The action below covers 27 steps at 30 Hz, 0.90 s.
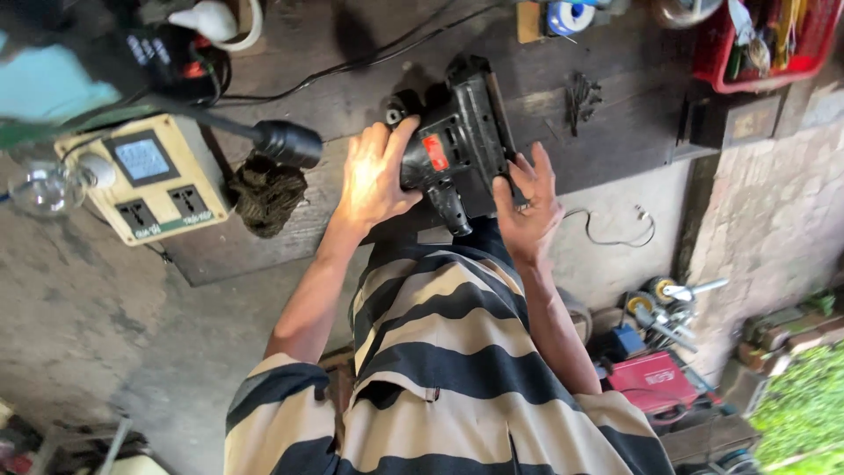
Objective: Disassembling and inspecting the internal components of a handheld power tool on a workbench.
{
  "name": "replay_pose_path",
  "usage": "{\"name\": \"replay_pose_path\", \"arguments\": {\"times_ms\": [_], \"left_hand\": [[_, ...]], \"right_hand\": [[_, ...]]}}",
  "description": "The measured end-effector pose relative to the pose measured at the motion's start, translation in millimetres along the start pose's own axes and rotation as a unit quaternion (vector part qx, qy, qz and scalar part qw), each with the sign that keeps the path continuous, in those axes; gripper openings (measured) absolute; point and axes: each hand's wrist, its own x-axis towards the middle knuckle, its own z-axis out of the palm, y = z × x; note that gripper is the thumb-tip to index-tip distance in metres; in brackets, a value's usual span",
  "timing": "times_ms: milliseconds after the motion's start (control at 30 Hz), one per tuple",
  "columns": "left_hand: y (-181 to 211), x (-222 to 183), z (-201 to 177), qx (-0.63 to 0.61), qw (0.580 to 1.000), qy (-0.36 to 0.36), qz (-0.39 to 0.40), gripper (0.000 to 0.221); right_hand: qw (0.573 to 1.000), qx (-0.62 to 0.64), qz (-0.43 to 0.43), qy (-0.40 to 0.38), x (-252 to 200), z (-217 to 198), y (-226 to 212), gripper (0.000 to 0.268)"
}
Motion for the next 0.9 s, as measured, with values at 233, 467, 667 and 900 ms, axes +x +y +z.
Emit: {"name": "replay_pose_path", "arguments": {"times_ms": [233, 467, 667, 900], "left_hand": [[7.4, 5.1, -14.6, -0.029, 0.998, -0.042, -0.035, 0.119], [-0.6, 3.6, -6.0, -0.117, 0.992, -0.016, -0.048, 0.11], [0.1, 3.9, -12.8, -0.126, 0.989, -0.033, -0.073, 0.105], [13.4, 12.5, -21.1, -0.093, 0.99, -0.025, -0.099, 0.099]], "right_hand": [[0.998, 0.038, 0.004, 0.059, -1.6, 4.6, 27.6, 0.072], [0.969, 0.222, 0.046, 0.096, -11.0, 6.3, 57.6, 0.092], [0.898, 0.428, 0.097, 0.029, -35.6, -3.1, 109.1, 0.11], [0.863, 0.496, 0.099, -0.002, -40.5, -2.2, 153.5, 0.109]]}}
